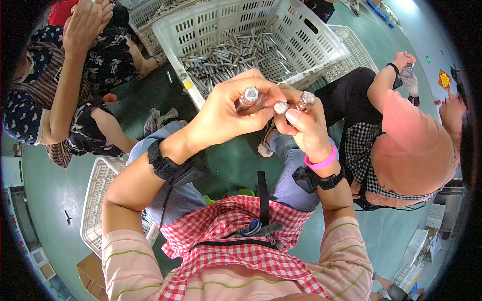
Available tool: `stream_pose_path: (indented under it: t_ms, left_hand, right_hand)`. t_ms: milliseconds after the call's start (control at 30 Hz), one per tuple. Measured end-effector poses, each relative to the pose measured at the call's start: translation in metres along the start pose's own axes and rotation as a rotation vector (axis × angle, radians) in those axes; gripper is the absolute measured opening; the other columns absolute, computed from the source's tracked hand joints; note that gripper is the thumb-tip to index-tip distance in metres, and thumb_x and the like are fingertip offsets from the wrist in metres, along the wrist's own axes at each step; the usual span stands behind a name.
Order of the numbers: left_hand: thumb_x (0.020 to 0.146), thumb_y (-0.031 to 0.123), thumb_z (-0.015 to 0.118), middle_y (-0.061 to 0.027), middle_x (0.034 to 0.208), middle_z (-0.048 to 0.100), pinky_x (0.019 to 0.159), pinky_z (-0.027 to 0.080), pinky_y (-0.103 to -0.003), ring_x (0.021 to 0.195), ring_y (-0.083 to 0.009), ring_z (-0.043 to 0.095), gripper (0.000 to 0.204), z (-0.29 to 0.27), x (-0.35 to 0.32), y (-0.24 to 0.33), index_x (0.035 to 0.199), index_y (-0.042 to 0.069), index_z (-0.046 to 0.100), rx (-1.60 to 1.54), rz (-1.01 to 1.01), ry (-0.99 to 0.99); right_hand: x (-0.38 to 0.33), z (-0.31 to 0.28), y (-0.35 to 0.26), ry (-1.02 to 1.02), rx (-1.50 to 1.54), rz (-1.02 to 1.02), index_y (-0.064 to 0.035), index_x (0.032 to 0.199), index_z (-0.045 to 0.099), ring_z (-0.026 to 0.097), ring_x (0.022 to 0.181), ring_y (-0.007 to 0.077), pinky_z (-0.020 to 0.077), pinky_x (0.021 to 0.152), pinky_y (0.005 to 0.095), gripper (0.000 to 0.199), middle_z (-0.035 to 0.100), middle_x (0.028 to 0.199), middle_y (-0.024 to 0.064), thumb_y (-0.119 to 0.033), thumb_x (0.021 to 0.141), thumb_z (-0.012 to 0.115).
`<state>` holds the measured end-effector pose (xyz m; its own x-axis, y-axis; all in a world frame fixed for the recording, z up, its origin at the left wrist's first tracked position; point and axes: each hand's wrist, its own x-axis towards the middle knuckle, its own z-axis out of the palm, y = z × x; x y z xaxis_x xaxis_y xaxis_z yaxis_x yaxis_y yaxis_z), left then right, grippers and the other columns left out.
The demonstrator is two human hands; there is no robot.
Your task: The person picks up metal cylindrical tubes and attaches small caps or connectors to the ends by hand, placing the assembled items into a white plastic crate.
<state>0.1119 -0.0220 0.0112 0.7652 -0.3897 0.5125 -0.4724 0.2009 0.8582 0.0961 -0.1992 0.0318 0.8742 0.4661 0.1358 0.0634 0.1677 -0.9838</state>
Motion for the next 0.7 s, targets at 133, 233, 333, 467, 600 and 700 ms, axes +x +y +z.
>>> stream_pose_path:
  t_ms: [133, 233, 333, 467, 600, 700]
  left_hand:
    - [0.074, 0.004, 0.064, 0.0018, 0.077, 0.044, 0.057, 0.031, -0.019, 0.065, -0.0053, 0.036, 0.013, -0.001, 0.0, 0.002, 0.087, 0.004, 0.062, -0.002, -0.023, -0.004]
    - [0.075, 0.004, 0.063, 0.0018, 0.078, 0.045, 0.058, 0.032, -0.019, 0.067, -0.0053, 0.038, 0.013, 0.001, 0.0, -0.004, 0.088, 0.004, 0.062, -0.035, 0.014, -0.002]
    - [0.076, 0.004, 0.062, 0.0024, 0.08, 0.046, 0.059, 0.033, -0.018, 0.069, -0.004, 0.04, 0.024, 0.002, -0.002, -0.005, 0.1, 0.004, 0.057, -0.122, -0.011, -0.013]
    - [0.077, 0.002, 0.061, 0.0031, 0.088, 0.046, 0.059, 0.035, -0.016, 0.071, -0.0019, 0.042, 0.04, 0.002, -0.001, -0.004, 0.114, 0.006, 0.047, -0.234, -0.133, 0.075]
    - [0.076, 0.001, 0.062, 0.0028, 0.095, 0.045, 0.053, 0.034, -0.014, 0.063, 0.0005, 0.041, 0.04, 0.003, -0.004, 0.004, 0.112, 0.005, 0.046, -0.252, -0.183, 0.09]
    - [0.075, 0.001, 0.063, 0.0029, 0.095, 0.045, 0.049, 0.032, -0.014, 0.058, 0.0022, 0.039, 0.039, 0.007, -0.005, 0.007, 0.11, 0.005, 0.046, -0.242, -0.164, 0.123]
  right_hand:
    - [0.0, -0.004, 0.001, -0.015, -0.01, 0.016, 0.0039, 0.095, 0.054, 0.038, 0.049, 0.0033, 0.025, 0.043, 0.0185, 0.028, 0.047, 0.066, -0.0004, -0.021, 0.081, 0.054]
    - [-0.001, -0.006, 0.002, -0.02, 0.003, 0.017, 0.0029, 0.095, 0.053, 0.037, 0.048, 0.0028, 0.0251, 0.043, 0.0184, 0.029, 0.047, 0.065, -0.0009, -0.023, 0.081, 0.054]
    - [-0.001, -0.004, 0.001, -0.019, 0.012, 0.024, 0.002, 0.096, 0.054, 0.037, 0.048, 0.0026, 0.0256, 0.042, 0.0181, 0.027, 0.047, 0.066, -0.0016, -0.021, 0.081, 0.055]
    - [0.003, 0.006, 0.0, 0.13, -0.112, -0.054, 0.001, 0.098, 0.055, 0.036, 0.049, 0.0013, 0.0259, 0.042, 0.0174, 0.02, 0.048, 0.069, -0.0029, -0.012, 0.082, 0.054]
    - [0.003, 0.007, 0.0, 0.225, -0.093, -0.072, 0.0008, 0.102, 0.056, 0.036, 0.05, 0.0001, 0.0259, 0.042, 0.0164, 0.02, 0.049, 0.072, -0.0031, -0.009, 0.084, 0.056]
    - [0.004, 0.006, 0.001, 0.226, -0.113, -0.1, 0.0011, 0.104, 0.055, 0.036, 0.05, 0.0, 0.0258, 0.041, 0.0162, 0.025, 0.051, 0.073, -0.0025, -0.012, 0.083, 0.059]
